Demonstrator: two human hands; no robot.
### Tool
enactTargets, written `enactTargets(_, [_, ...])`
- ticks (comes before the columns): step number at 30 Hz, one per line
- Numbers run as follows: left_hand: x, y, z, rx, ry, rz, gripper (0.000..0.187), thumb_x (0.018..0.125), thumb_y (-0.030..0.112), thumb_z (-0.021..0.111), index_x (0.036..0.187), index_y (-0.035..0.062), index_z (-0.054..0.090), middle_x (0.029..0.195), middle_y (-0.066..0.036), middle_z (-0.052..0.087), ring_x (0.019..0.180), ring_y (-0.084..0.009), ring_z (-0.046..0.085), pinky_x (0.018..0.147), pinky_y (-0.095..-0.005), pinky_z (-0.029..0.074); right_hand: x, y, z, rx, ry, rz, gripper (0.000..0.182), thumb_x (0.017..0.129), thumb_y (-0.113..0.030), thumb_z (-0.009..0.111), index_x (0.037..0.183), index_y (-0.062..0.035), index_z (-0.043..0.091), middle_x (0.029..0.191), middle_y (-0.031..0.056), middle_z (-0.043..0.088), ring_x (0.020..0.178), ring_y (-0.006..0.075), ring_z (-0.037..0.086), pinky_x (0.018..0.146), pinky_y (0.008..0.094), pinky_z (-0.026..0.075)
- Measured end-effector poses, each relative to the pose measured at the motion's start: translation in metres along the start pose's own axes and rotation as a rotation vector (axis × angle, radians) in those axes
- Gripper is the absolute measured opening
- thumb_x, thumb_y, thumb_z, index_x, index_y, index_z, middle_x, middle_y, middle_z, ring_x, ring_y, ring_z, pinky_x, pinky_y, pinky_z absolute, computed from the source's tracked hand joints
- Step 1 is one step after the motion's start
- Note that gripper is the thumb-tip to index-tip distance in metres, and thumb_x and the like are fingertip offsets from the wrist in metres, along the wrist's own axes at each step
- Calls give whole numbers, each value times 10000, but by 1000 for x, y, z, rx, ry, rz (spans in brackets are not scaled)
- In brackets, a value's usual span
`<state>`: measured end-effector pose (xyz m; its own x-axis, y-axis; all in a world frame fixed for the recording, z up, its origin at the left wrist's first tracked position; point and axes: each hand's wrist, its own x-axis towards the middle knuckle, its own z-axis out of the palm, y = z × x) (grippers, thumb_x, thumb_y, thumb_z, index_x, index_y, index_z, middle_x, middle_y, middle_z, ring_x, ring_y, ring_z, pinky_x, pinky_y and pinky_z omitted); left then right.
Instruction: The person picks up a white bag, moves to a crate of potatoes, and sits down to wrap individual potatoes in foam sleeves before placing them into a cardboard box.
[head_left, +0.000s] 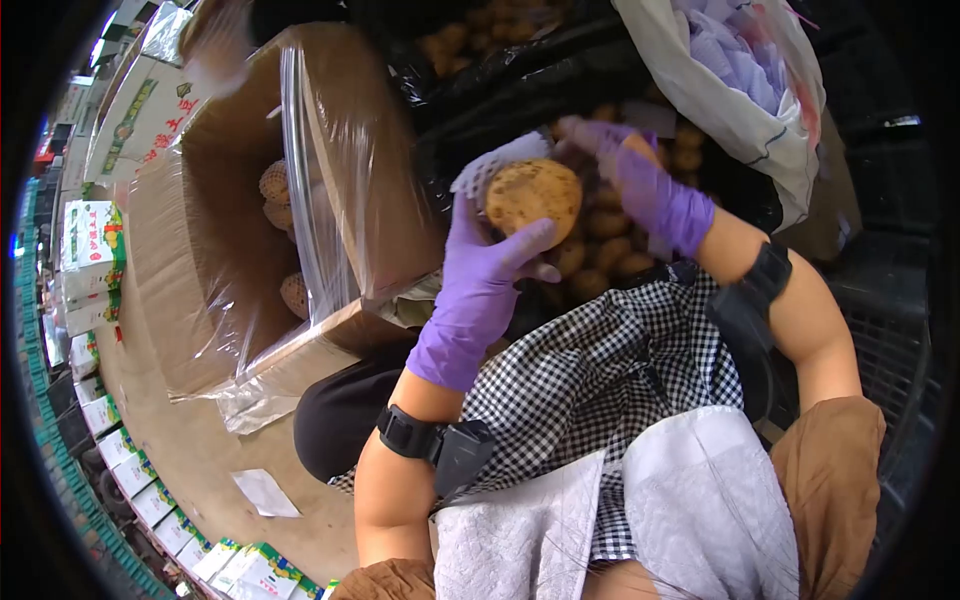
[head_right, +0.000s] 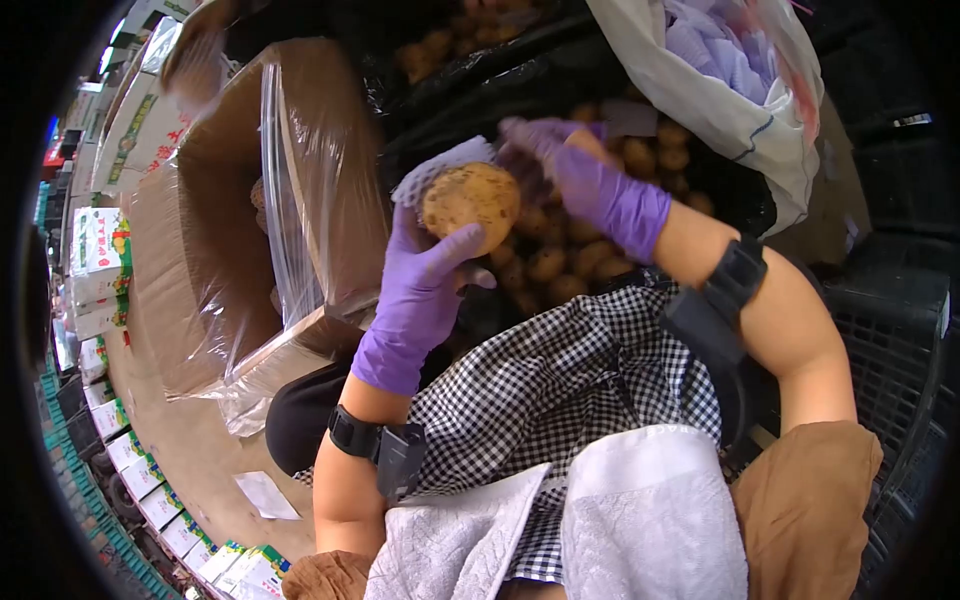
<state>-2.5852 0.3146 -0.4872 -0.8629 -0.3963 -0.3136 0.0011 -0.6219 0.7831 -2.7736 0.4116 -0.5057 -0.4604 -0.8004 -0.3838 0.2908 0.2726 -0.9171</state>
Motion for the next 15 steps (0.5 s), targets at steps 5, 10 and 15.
enactTargets(5, [4, 4, -3, 21, 214, 100, 593, 774, 103, 694, 1278, 141, 385, 1184, -74, 531, 1049, -210, 573, 697, -321, 557, 25, 112, -82, -1293, -22, -195, 313, 838, -242, 593, 1111, -88, 585, 1027, 138, 607, 959, 275, 586, 844, 345, 473])
enactTargets(10, [9, -1, -9, -5, 219, 40, 588, 777, 108, 695, 1277, 151, 389, 1192, -77, 522, 1053, -219, 570, 729, -360, 552, 18, 159, -74, -1652, 3, -355, 337, 809, -175, 574, 1145, -153, 579, 1114, 135, 589, 1026, 339, 553, 906, 396, 444])
enactTargets(15, [12, -1, -8, -38, 303, 87, 623, 739, 56, 712, 1269, 137, 395, 1205, -66, 522, 1025, -210, 590, 684, -322, 577, 92, 164, -137, -1344, -379, -760, 372, 798, -187, 603, 1166, -155, 559, 1051, 116, 608, 957, 321, 583, 858, 398, 469])
